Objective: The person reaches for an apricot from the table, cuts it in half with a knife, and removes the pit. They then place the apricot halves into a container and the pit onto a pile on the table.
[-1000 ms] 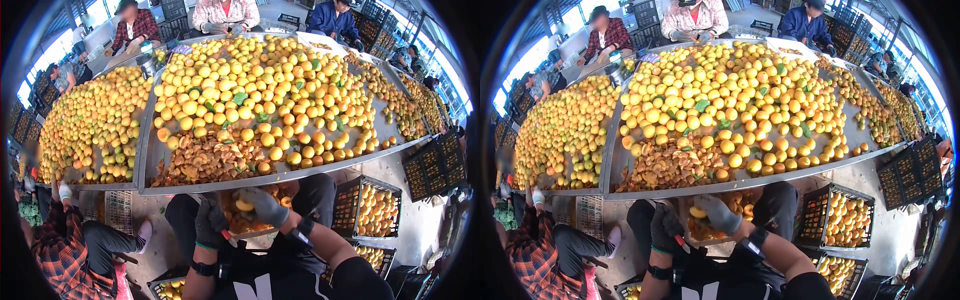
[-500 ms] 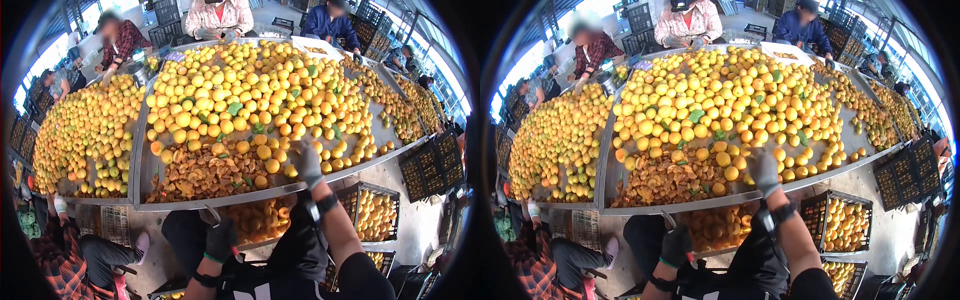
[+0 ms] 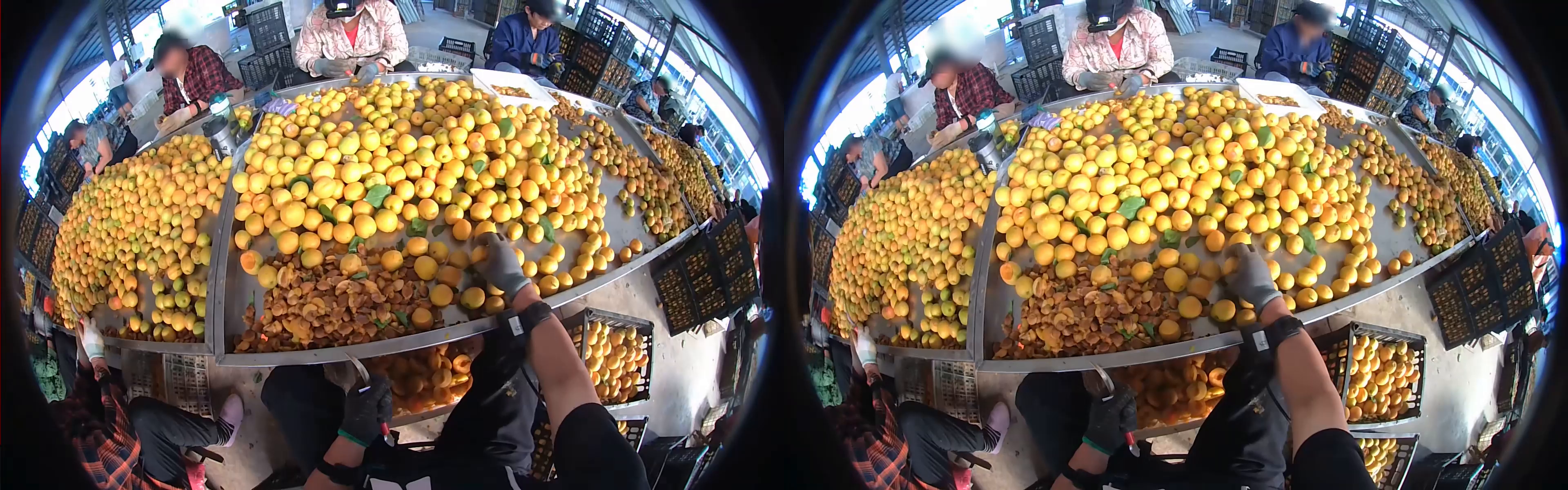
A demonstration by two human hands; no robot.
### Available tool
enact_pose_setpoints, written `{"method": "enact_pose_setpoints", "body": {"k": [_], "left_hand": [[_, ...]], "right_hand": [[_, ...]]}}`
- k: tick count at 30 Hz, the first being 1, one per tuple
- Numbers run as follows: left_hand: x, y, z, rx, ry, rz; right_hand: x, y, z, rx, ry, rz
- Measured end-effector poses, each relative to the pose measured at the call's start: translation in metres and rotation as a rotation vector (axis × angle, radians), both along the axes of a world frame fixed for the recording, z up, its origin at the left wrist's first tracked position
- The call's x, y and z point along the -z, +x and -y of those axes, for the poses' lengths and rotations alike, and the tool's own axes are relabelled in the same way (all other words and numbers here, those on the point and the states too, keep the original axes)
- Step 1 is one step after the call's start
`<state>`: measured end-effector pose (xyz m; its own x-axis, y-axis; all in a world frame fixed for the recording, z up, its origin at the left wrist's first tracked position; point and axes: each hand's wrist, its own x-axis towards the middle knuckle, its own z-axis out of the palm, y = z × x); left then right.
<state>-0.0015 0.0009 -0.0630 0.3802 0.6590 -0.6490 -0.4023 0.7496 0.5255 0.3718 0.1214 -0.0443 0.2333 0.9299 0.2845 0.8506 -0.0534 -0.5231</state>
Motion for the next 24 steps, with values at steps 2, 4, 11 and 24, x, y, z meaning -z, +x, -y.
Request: {"method": "enact_pose_setpoints", "body": {"k": [2, 4, 11, 24], "left_hand": [[-0.002, 0.001, 0.000, 0.014, 0.002, -0.023], [0.002, 0.001, 0.000, 0.015, 0.035, -0.017], [0.001, 0.002, -0.001, 0.062, 0.060, -0.054], [0.012, 0.002, 0.001, 0.152, 0.045, -0.130]], "right_hand": [[-0.009, 0.006, 0.003, -0.035, -0.117, 0.062], [-0.014, 0.007, 0.005, -0.168, -0.335, 0.292], [-0.022, 0.036, -0.007, -0.199, -0.334, -0.419], [-0.012, 0.020, 0.008, -0.134, 0.119, -0.690]]}}
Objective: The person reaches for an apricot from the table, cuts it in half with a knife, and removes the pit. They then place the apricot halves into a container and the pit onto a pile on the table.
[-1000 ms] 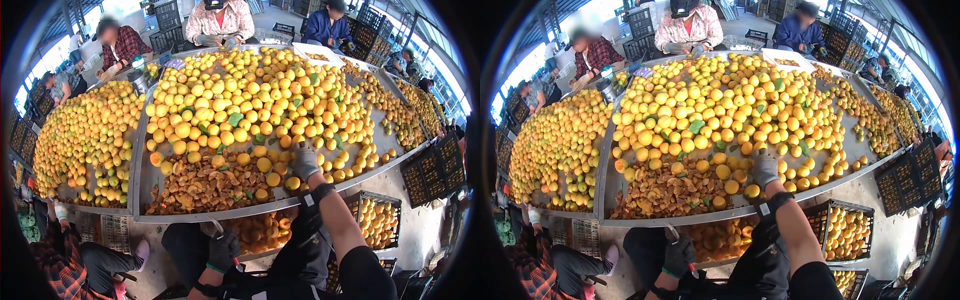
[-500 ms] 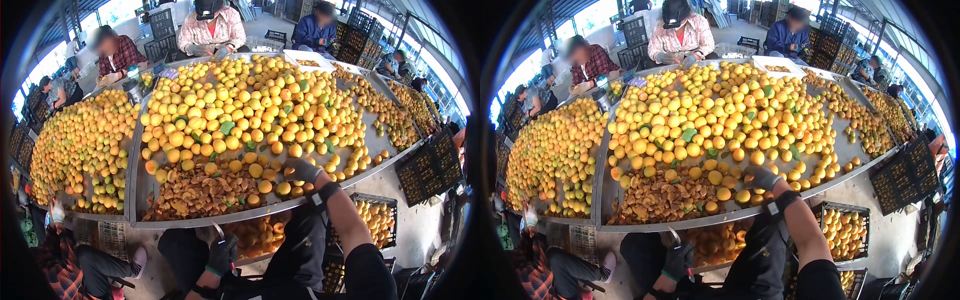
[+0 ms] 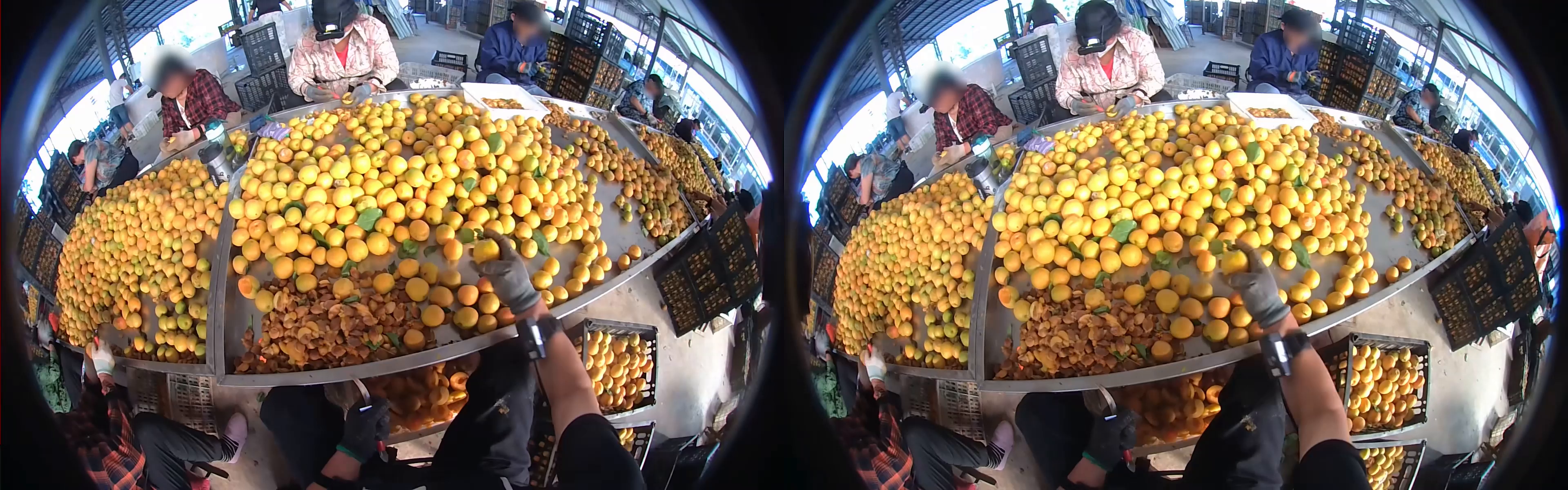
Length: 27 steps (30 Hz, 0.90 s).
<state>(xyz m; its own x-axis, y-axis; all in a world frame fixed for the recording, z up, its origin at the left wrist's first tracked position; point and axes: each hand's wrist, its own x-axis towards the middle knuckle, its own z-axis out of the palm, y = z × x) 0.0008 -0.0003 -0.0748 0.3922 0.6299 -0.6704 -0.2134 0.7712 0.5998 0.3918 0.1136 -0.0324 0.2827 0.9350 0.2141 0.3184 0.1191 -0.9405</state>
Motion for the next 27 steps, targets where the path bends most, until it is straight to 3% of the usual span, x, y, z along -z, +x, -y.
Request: {"method": "enact_pose_setpoints", "body": {"k": [1, 3, 5, 7, 8, 9, 11, 12, 13, 15, 16, 20, 22, 23, 25, 26, 27], "left_hand": [[-0.001, 0.001, 0.001, -0.029, 0.008, 0.000], [-0.012, 0.007, 0.000, -0.009, 0.043, 0.006], [-0.018, 0.008, 0.003, -0.008, 0.080, 0.007], [-0.013, 0.006, 0.005, 0.052, 0.098, -0.026], [-0.012, 0.003, 0.006, 0.039, 0.107, -0.030], [-0.010, 0.001, 0.007, 0.024, 0.100, -0.003], [-0.007, -0.001, 0.008, -0.003, 0.100, 0.027], [-0.005, -0.003, 0.009, -0.009, 0.132, 0.020], [-0.004, -0.004, 0.008, -0.014, 0.166, 0.013], [-0.003, -0.004, 0.008, -0.035, 0.140, 0.061], [-0.002, -0.004, 0.008, -0.047, 0.112, 0.111], [-0.003, -0.005, 0.006, 0.012, 0.142, 0.094], [-0.007, -0.004, 0.008, -0.026, 0.137, 0.159], [-0.007, -0.004, 0.007, -0.028, 0.136, 0.162], [-0.006, -0.005, 0.006, -0.002, 0.114, 0.153], [-0.005, -0.004, 0.006, -0.006, 0.112, 0.156], [-0.004, -0.003, 0.006, -0.017, 0.106, 0.178]], "right_hand": [[0.012, 0.001, 0.008, -0.066, 0.080, 0.349], [-0.045, -0.047, 0.034, -0.340, 0.038, -1.140], [-0.022, -0.053, 0.039, -0.295, -0.033, -1.190], [-0.015, -0.069, 0.042, -0.161, -0.034, -0.401], [-0.022, -0.079, 0.044, -0.124, 0.144, 0.142], [-0.018, -0.082, 0.041, -0.137, 0.154, 0.140], [-0.014, -0.087, 0.031, 0.026, 0.084, 0.516], [-0.019, -0.094, 0.031, -0.028, 0.000, 0.278], [-0.020, -0.101, 0.029, -0.035, 0.007, 0.279], [-0.018, -0.111, 0.025, -0.067, -0.019, -0.141], [-0.018, -0.111, 0.024, -0.072, -0.038, 0.138], [-0.048, -0.136, 0.031, -0.020, -0.169, 0.077], [-0.022, -0.129, 0.019, -0.133, -0.244, -1.389], [-0.015, -0.128, 0.018, -0.133, -0.246, -1.386], [-0.001, -0.126, 0.019, -0.373, -0.228, -0.637], [0.004, -0.131, 0.020, -0.218, -0.046, 0.084], [0.005, -0.128, 0.019, -0.221, -0.049, 0.088]]}}
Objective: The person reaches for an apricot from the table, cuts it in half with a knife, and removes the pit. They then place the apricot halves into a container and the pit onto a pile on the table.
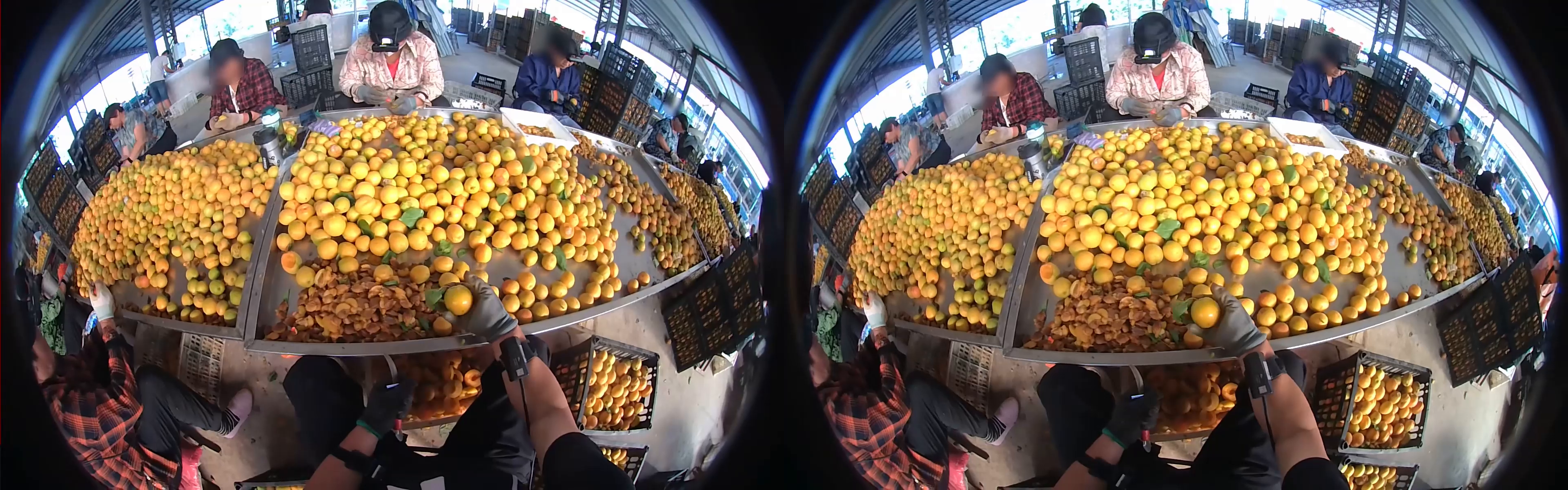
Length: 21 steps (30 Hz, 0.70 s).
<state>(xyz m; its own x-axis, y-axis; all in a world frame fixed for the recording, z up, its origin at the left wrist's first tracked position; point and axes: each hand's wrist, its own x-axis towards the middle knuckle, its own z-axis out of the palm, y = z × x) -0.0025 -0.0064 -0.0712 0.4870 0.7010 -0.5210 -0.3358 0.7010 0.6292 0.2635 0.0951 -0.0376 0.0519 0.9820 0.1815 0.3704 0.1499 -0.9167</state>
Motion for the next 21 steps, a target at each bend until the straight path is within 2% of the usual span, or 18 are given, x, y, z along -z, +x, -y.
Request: {"method": "enact_pose_setpoints", "body": {"k": [2, 3, 5, 6, 7, 8, 9, 10, 12, 13, 14, 16, 17, 18, 20, 21], "left_hand": [[0.000, 0.001, 0.000, -0.011, -0.007, 0.024], [-0.002, 0.001, 0.000, 0.004, -0.013, 0.021], [-0.003, 0.001, -0.002, 0.013, -0.019, 0.021], [-0.003, 0.001, -0.003, -0.007, -0.119, 0.099], [-0.003, 0.000, -0.002, -0.028, -0.221, 0.175], [-0.004, 0.001, -0.002, -0.036, -0.222, 0.175], [-0.006, 0.001, -0.002, 0.000, -0.100, 0.091], [-0.007, 0.001, -0.002, 0.035, 0.022, 0.006], [-0.010, 0.000, -0.001, 0.021, 0.030, 0.015], [-0.011, 0.000, -0.001, 0.017, 0.040, 0.022], [-0.014, 0.001, -0.001, 0.014, 0.036, 0.024], [-0.020, 0.002, -0.002, 0.032, 0.036, -0.042], [-0.020, 0.002, -0.003, 0.036, 0.034, -0.040], [-0.020, 0.002, -0.003, 0.039, 0.031, -0.023], [-0.016, 0.001, -0.003, 0.044, 0.024, -0.007], [-0.009, 0.001, -0.003, 0.032, 0.034, 0.014]], "right_hand": [[-0.014, 0.004, -0.001, -0.148, -0.571, -1.311], [-0.028, -0.002, 0.002, -0.149, -0.574, -1.308], [-0.050, -0.017, 0.006, -0.301, -0.520, -1.248], [-0.050, -0.017, 0.004, -0.307, -0.525, -1.246], [-0.047, -0.014, 0.004, -0.283, -0.603, -1.133], [-0.045, -0.010, 0.004, -0.260, -0.677, -1.017], [-0.042, -0.006, 0.002, -0.266, -0.683, -1.015], [-0.039, 0.000, 0.001, -0.316, -0.426, -0.609], [-0.031, 0.008, -0.004, -0.377, 0.097, 0.203], [-0.024, 0.009, -0.004, -0.310, 0.203, 0.060], [-0.028, 0.007, -0.004, -0.313, 0.198, 0.061], [-0.040, 0.006, -0.005, -0.270, 0.032, -0.142], [-0.037, 0.008, -0.006, -0.249, 0.267, 0.265], [-0.031, 0.009, -0.007, -0.246, 0.264, 0.266], [-0.025, 0.002, -0.005, -0.176, -0.153, -0.424], [-0.025, -0.003, -0.001, -0.172, -0.156, -0.425]]}}
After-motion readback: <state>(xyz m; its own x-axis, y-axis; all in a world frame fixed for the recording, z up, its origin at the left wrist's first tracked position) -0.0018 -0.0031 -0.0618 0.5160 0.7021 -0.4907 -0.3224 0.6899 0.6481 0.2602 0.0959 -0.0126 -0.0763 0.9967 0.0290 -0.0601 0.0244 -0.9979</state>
